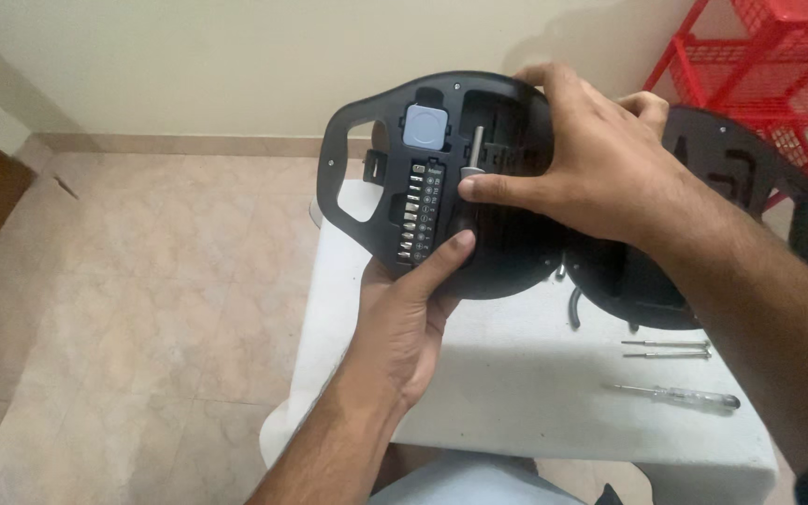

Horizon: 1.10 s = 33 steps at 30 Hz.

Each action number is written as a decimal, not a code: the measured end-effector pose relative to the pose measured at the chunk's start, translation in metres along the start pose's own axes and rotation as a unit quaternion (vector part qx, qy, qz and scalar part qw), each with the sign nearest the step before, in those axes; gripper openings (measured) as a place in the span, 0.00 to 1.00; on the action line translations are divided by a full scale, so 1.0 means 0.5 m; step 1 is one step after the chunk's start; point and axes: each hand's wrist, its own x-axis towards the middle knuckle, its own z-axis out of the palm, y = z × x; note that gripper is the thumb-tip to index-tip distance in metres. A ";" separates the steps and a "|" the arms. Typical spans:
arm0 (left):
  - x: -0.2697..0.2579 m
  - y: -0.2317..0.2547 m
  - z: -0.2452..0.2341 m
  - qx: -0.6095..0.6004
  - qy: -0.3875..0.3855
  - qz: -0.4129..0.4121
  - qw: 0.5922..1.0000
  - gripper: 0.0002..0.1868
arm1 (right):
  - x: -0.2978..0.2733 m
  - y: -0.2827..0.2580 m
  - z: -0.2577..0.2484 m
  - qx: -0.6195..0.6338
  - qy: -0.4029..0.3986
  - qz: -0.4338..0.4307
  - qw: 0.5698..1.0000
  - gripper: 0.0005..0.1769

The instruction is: The person organizes a toolbox by inserting multiple screwdriver bits into a magnetic strip and placing the strip into a compartment. They then place a small plastic case, a screwdriver, a socket, and pliers into their respective slots in the toolbox.

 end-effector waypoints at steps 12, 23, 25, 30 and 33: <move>0.009 0.013 -0.003 0.009 0.031 0.021 0.999 0.25 | 0.019 -0.024 -0.015 0.032 -0.040 0.067 0.996 0.51; 0.011 0.018 -0.011 0.036 0.017 0.039 0.998 0.24 | 0.018 -0.026 0.009 0.021 -0.033 0.083 0.996 0.55; 0.013 0.019 -0.012 0.027 0.017 0.030 0.999 0.24 | 0.019 -0.029 0.007 0.033 -0.031 0.076 0.996 0.54; 0.015 0.016 -0.028 -0.004 0.048 -0.008 0.999 0.26 | 0.015 -0.034 0.014 -0.003 -0.011 0.028 1.000 0.49; 0.020 0.014 -0.041 -0.018 0.052 0.002 0.998 0.25 | 0.013 -0.024 0.004 -0.014 0.070 -0.071 0.995 0.42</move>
